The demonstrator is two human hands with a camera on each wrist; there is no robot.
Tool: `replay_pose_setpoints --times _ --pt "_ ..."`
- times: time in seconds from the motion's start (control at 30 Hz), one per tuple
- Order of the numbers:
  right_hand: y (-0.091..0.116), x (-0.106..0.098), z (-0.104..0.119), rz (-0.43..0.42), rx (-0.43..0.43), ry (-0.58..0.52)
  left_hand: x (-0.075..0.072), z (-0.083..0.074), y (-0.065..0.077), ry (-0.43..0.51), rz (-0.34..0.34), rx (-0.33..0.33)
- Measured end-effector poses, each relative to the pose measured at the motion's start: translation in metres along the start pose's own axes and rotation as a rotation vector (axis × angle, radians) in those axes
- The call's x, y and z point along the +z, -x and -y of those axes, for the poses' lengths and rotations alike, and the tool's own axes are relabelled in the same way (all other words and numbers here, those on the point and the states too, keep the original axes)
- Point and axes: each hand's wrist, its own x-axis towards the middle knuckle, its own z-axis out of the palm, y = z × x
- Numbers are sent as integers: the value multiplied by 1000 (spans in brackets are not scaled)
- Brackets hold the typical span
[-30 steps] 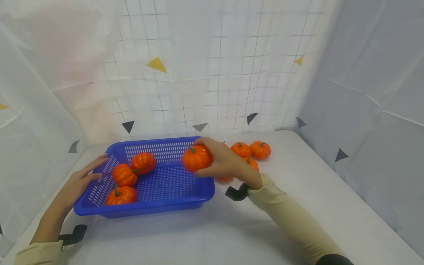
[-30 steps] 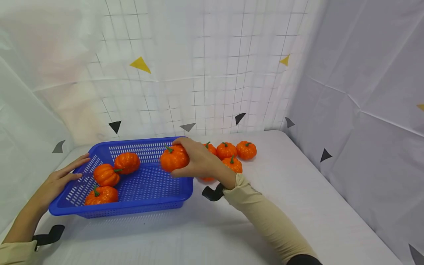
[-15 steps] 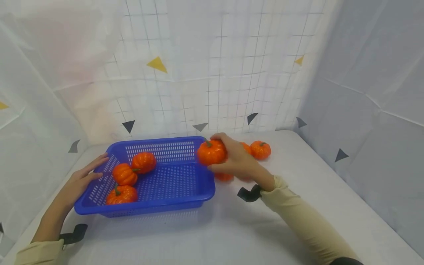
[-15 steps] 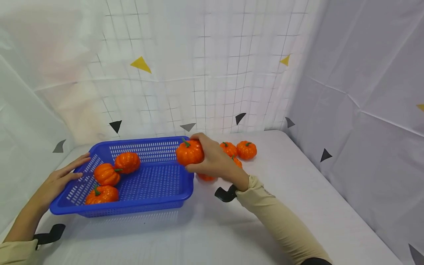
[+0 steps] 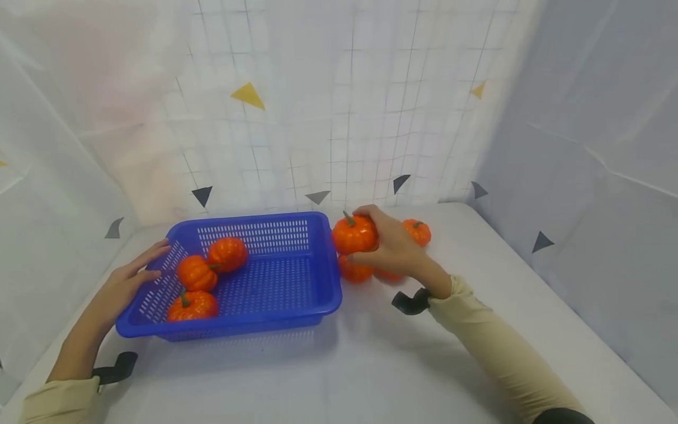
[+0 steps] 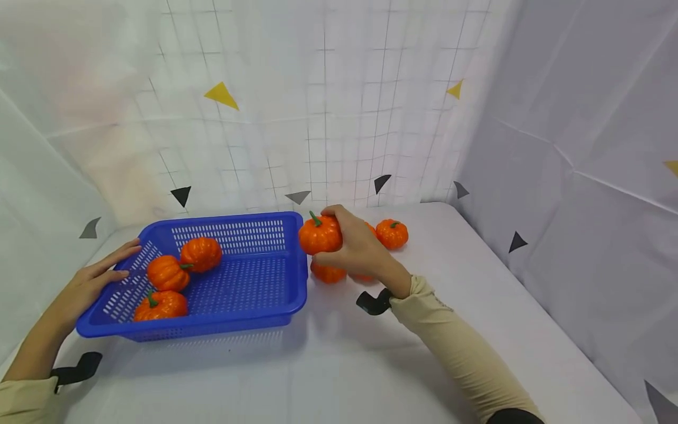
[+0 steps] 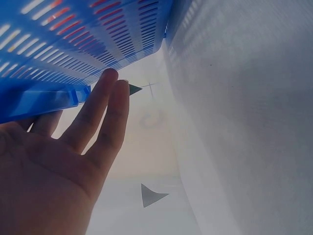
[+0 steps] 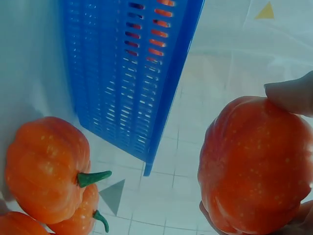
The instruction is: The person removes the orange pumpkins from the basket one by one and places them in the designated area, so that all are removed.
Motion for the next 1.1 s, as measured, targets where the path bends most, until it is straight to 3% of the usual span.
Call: replay_pose_setpoints --times 0.57,0.8,1.1 --pt "3 -25 -12 -65 33 0 0 5 -3 -28 -1 -16" --pt "7 -37 -28 -91 104 13 0 4 -3 -33 -3 -11" --pt "15 -47 -51 -118 126 54 0 5 -3 -25 1 -20"
